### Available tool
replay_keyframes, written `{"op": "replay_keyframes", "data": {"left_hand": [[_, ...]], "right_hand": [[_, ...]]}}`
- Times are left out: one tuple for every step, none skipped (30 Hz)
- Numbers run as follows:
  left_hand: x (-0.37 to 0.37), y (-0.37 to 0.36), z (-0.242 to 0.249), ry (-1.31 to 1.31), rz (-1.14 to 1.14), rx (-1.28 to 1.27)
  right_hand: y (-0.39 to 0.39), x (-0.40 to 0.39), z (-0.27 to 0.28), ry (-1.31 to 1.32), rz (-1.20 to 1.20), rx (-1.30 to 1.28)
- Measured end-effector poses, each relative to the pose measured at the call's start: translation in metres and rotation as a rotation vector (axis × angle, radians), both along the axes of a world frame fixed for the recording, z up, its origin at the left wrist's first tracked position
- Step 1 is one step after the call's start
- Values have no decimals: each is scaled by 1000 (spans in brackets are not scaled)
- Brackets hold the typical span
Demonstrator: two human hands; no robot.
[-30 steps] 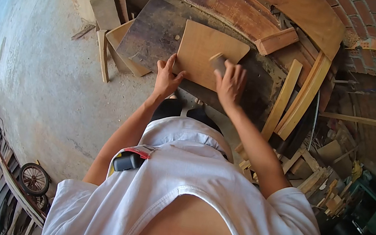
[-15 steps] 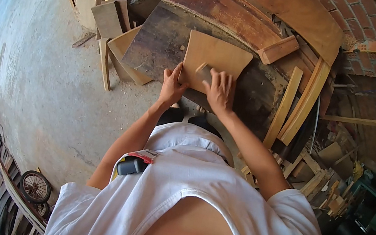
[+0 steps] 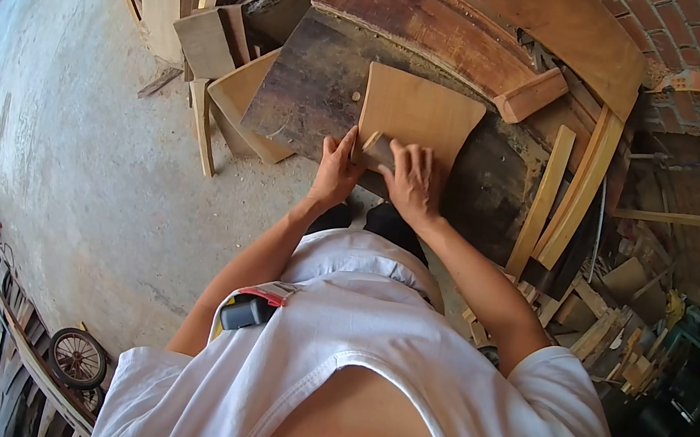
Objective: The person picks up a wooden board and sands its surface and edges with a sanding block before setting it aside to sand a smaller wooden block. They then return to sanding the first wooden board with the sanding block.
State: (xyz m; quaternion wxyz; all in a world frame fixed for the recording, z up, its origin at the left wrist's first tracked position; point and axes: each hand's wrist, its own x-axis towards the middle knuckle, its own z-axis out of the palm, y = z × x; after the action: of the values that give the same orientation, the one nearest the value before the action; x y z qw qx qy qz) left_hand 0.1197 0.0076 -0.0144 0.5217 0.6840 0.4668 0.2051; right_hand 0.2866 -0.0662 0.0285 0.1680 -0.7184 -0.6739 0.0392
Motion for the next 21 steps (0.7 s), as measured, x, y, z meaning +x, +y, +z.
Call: {"op": "replay_keyframes", "data": {"left_hand": [[-2, 1, -5, -15, -11, 50], [-4, 0, -9, -26, -25, 98], [-6, 0, -9, -25, -34, 94], [-5, 1, -6, -54, -23, 29], [-4, 0, -4, -81, -8, -38], [-4, 0, -5, -90, -6, -29], [-4, 0, -4, -83, -5, -29], [-3, 1, -2, -71, -7, -25], [-4, 1, 0, -60, -8, -21], [-5, 2, 2, -60, 0, -14], [-6, 4, 3, -96, -6, -29], [-10, 1, 3, -127, -18, -52], [-13, -1, 2, -125, -14, -49], [-14, -2, 1, -121, -20, -12], [-13, -1, 1, -118, -32, 24], [-13, 0, 1, -119, -38, 24], [-12, 0, 0, -128, -31, -12], [-12, 0, -1, -135, -26, -48], [-12, -1, -2, -132, -34, -51], [-12, -1, -5, -121, -31, -25], [-12, -1, -6, -110, -32, 1]], "right_hand": [[-1, 2, -2, -2, 118, 2], [8, 8, -3, -41, 132, 28], [26, 18, -6, -79, 142, 52], [50, 29, -8, -106, 72, 90], [77, 39, -3, -103, -32, 102], [104, 51, -8, -120, -130, 139], [125, 59, -7, -162, -199, 186], [131, 57, -6, -179, -243, 168], [134, 54, -4, -197, -286, 150], [123, 46, -12, -113, -270, 152], [104, 34, -20, -31, -252, 157], [75, 21, -16, -22, -150, 91], [44, 11, -10, -15, -49, 24], [17, 4, -8, 0, 69, 23], [2, 2, -2, 13, 181, 20], [4, 12, 1, 12, 175, 20], [14, 26, 1, -26, 229, 39], [27, 40, 2, -61, 280, 58], [48, 59, -8, -30, 128, 86], [72, 79, -12, -46, -43, 129], [88, 96, -6, -97, -159, 167]]}}
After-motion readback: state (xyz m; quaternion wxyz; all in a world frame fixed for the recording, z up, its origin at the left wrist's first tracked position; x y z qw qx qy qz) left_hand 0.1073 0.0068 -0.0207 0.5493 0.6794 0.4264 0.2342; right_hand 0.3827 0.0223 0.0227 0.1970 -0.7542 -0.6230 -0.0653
